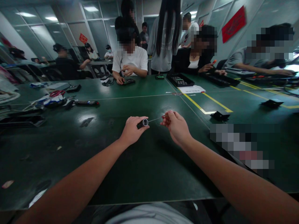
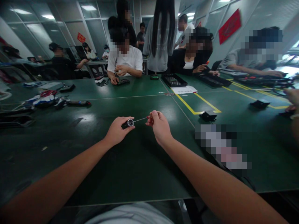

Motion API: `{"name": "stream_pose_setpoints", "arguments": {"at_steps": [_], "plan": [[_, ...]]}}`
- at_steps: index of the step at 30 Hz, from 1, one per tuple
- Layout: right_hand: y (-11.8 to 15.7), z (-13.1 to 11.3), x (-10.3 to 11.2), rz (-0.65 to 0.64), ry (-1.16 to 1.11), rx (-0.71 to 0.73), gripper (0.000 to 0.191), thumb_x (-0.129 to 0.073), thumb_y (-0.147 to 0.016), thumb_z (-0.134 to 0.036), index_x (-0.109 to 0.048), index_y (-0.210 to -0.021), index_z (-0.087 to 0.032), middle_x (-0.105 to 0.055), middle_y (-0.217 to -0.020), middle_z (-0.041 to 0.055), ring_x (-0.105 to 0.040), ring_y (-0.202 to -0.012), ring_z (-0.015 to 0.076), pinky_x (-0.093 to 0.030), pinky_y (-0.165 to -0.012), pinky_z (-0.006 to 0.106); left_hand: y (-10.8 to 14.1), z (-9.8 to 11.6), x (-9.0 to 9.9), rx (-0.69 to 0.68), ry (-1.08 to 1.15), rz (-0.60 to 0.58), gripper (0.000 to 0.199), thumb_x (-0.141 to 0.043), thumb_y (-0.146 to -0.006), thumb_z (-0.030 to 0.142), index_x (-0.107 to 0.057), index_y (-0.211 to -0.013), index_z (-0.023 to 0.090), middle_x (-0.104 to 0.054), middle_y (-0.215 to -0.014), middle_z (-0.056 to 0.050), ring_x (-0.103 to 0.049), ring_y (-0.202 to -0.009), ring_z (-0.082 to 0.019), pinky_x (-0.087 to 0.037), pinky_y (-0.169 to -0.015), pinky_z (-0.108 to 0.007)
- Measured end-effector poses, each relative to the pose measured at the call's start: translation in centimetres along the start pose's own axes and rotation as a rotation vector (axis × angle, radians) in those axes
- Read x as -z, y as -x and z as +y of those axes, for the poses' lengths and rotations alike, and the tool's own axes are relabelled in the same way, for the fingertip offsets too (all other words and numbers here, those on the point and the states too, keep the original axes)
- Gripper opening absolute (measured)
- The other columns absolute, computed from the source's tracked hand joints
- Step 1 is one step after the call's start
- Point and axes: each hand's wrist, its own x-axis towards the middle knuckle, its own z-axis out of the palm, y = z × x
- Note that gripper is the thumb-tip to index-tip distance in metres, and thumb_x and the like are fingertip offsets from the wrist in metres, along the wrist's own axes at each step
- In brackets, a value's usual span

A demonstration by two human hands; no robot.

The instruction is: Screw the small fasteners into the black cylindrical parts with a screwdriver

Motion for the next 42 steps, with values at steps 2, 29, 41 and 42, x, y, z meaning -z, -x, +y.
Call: {"name": "stream_pose_setpoints", "arguments": {"at_steps": [2, 29, 41, 42], "plan": [[0.1, 0.2, 0.0, -0.005, 0.093, 0.068, 0.027, -0.064, -0.089, -0.050, -0.061, -0.087, -0.023, -0.062, -0.077, -0.0006, -0.058, -0.068, 0.0147, -0.055, -0.067, 0.032, 0.0, 0.0, 0.0, -0.005, 0.000, 0.000, 0.036, -0.076, -0.086, 0.030, -0.067, -0.121, 0.026, -0.072, -0.105, -0.001, -0.062, -0.100, -0.024, -0.043, -0.098, -0.044], [2.8, -2.0, -0.5, -0.151, 0.512, 0.383, 0.036, -0.044, -0.102, -0.051, -0.063, -0.087, -0.024, -0.057, -0.065, -0.0023, -0.054, -0.060, 0.0151, -0.041, -0.060, 0.031, -0.1, 0.3, 0.2, 0.032, -0.011, -0.022, 0.036, -0.076, -0.086, 0.034, -0.068, -0.121, 0.026, -0.073, -0.106, -0.003, -0.062, -0.100, -0.025, -0.042, -0.099, -0.046], [3.1, -1.8, -0.5, -0.110, 0.654, 0.440, 0.029, -0.045, -0.102, -0.046, -0.064, -0.099, -0.024, -0.066, -0.077, 0.0012, -0.060, -0.069, 0.0181, -0.044, -0.066, 0.033, 0.0, 0.1, 0.1, 0.039, -0.027, -0.036, 0.038, -0.075, -0.086, 0.037, -0.068, -0.121, 0.026, -0.073, -0.103, -0.003, -0.062, -0.099, -0.026, -0.041, -0.100, -0.047], [3.1, -1.9, -0.5, -0.107, 0.663, 0.433, 0.030, -0.045, -0.102, -0.047, -0.064, -0.096, -0.025, -0.065, -0.074, 0.0007, -0.058, -0.066, 0.0178, -0.043, -0.065, 0.033, 0.0, 0.1, 0.0, 0.031, -0.030, -0.046, 0.038, -0.076, -0.086, 0.037, -0.068, -0.121, 0.026, -0.073, -0.104, -0.003, -0.062, -0.100, -0.026, -0.040, -0.101, -0.047]]}}
